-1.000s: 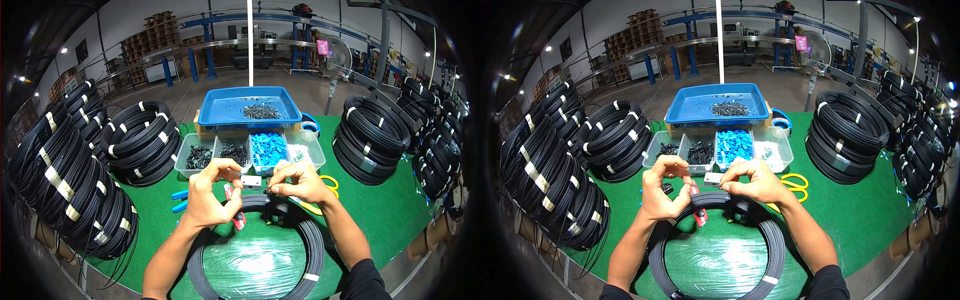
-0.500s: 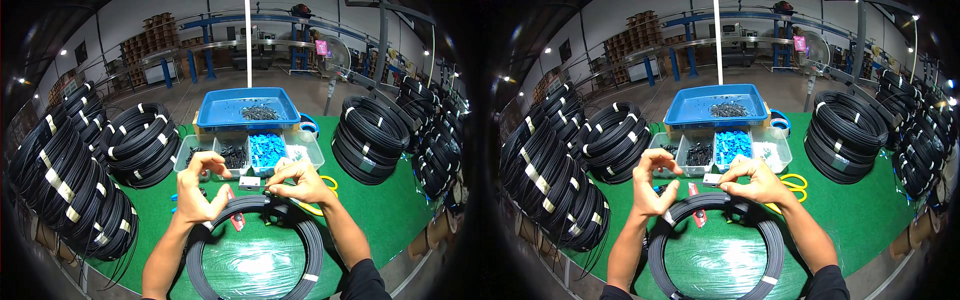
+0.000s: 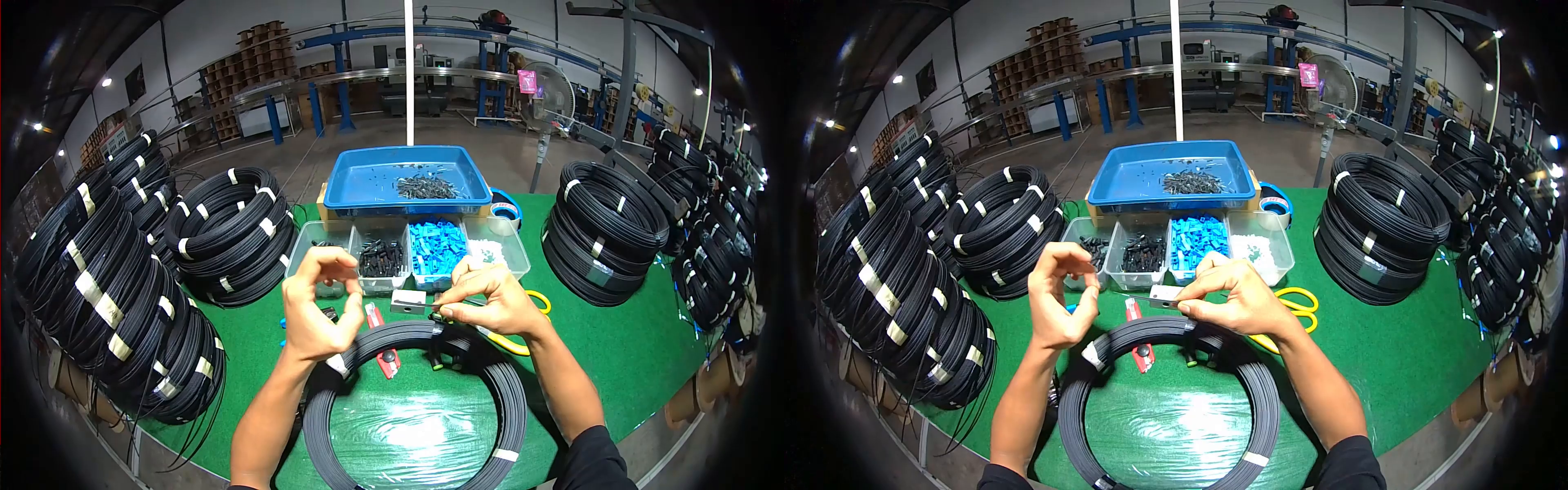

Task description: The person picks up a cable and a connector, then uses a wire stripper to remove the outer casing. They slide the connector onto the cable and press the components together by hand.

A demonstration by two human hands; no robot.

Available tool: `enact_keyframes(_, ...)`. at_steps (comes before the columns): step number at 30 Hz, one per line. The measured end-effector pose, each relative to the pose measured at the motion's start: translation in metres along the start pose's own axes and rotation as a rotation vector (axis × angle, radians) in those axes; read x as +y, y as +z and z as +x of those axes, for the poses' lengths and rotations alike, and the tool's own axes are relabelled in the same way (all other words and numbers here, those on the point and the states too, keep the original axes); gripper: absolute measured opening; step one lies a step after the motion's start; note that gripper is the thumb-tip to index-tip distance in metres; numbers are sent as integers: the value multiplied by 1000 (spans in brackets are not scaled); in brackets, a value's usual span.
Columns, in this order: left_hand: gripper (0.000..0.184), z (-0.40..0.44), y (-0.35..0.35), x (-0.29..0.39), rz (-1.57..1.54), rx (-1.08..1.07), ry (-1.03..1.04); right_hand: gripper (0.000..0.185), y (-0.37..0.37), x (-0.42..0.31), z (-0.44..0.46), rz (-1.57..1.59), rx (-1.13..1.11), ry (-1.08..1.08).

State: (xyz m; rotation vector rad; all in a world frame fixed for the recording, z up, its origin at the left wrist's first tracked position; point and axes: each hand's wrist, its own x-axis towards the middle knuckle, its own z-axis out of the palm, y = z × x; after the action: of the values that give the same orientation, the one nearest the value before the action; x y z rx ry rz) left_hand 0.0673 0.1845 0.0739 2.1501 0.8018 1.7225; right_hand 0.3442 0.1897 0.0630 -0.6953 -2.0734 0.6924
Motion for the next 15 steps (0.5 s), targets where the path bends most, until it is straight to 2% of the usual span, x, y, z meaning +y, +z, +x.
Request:
enact_keyframes(5,49,-2,0,3,-42,-103,-1,18,0,-2,0,2,-11,3)
enact_keyframes(15,40,-6,8,3,-37,-130,-60,20,1,-4,0,-21,-38,10)
